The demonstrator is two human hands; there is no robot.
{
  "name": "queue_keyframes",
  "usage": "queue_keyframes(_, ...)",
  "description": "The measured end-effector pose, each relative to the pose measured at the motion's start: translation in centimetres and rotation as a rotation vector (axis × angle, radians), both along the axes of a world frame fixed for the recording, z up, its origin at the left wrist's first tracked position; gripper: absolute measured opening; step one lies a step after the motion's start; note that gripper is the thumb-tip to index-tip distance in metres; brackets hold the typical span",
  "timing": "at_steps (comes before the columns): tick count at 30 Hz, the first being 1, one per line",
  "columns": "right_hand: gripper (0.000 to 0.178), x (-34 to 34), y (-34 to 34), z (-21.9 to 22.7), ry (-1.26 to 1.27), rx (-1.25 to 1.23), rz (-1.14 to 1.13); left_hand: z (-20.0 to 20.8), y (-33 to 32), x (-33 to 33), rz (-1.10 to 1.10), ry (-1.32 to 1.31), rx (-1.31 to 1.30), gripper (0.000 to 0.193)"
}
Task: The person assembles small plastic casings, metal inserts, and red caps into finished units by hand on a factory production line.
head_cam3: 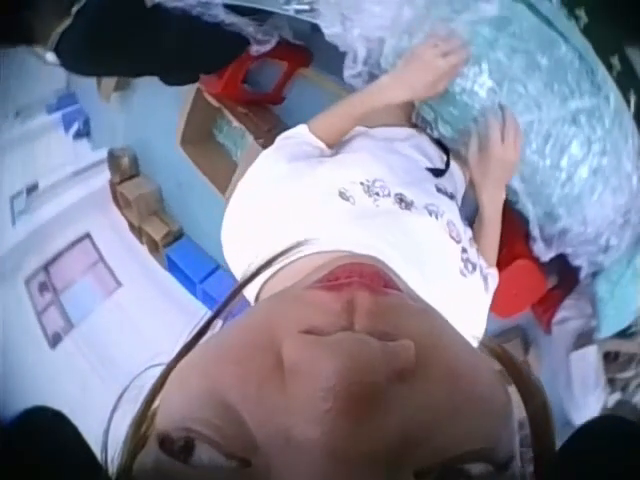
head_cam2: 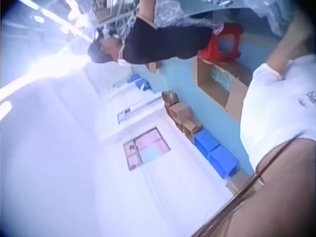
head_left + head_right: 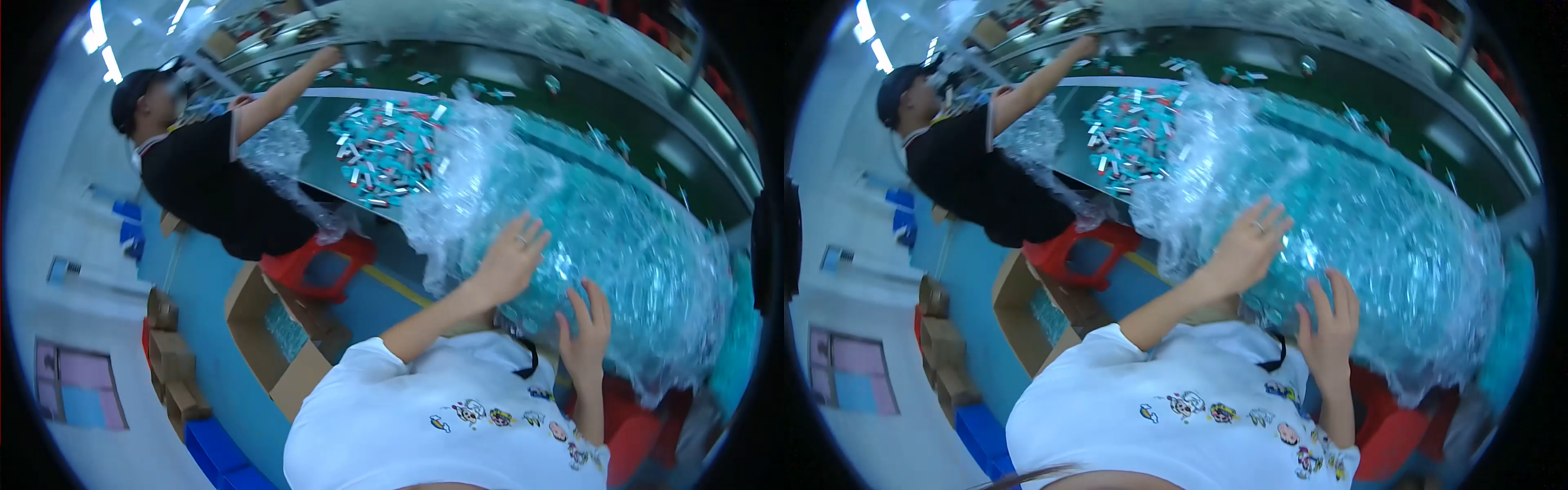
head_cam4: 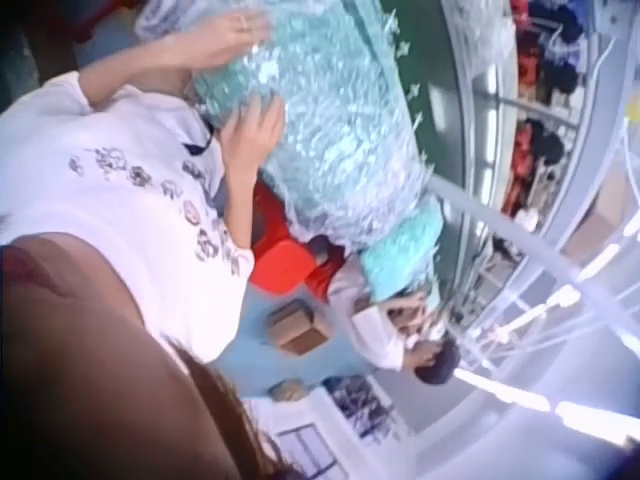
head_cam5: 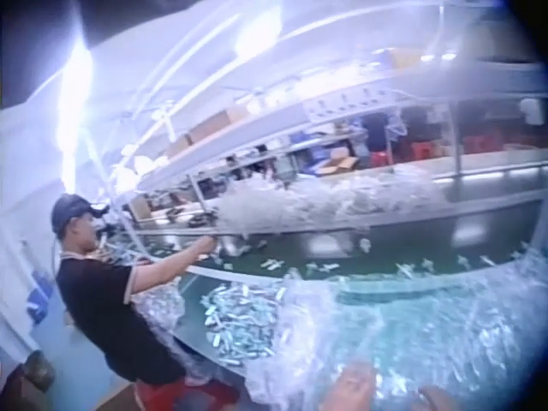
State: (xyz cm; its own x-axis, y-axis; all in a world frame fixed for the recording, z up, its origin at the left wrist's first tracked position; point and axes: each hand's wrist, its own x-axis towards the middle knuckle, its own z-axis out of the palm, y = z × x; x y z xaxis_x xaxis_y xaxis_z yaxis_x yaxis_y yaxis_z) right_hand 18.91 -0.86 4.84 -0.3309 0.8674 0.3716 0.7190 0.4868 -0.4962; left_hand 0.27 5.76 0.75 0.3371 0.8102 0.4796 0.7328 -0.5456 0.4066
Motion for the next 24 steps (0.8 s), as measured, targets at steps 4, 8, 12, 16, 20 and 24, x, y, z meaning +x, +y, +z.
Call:
queue_keyframes(4, 0.041, -1.2, 2.4, 0.3, -0.089, -0.02, -0.037, 0.9, -0.4, 0.0, 0.045, 0.016, -0.054, 0.041)
queue_keyframes(8, 0.046, -1.6, 5.1, -0.1, -0.121, -0.081, -0.028, 1.4, 0.1, -0.1, 0.04, -0.003, -0.112, 0.047)
queue_keyframes(12, 0.044, -0.9, 6.4, -1.0, -0.106, -0.161, 0.022, 1.0, 0.6, 0.0, 0.004, -0.021, -0.148, 0.051)
queue_keyframes(16, 0.039, -0.4, 6.8, -1.4, -0.101, -0.195, 0.057, 0.9, 0.6, -0.2, -0.014, -0.039, -0.23, 0.053)
queue_keyframes(20, 0.036, 0.2, 7.2, -1.7, -0.139, -0.218, 0.092, 1.1, 1.2, -0.4, -0.023, -0.067, -0.299, 0.051)
queue_keyframes(24, 0.037, 0.3, 7.7, -2.4, -0.187, -0.229, 0.125, 1.2, 1.4, -0.7, -0.009, -0.087, -0.33, 0.049)
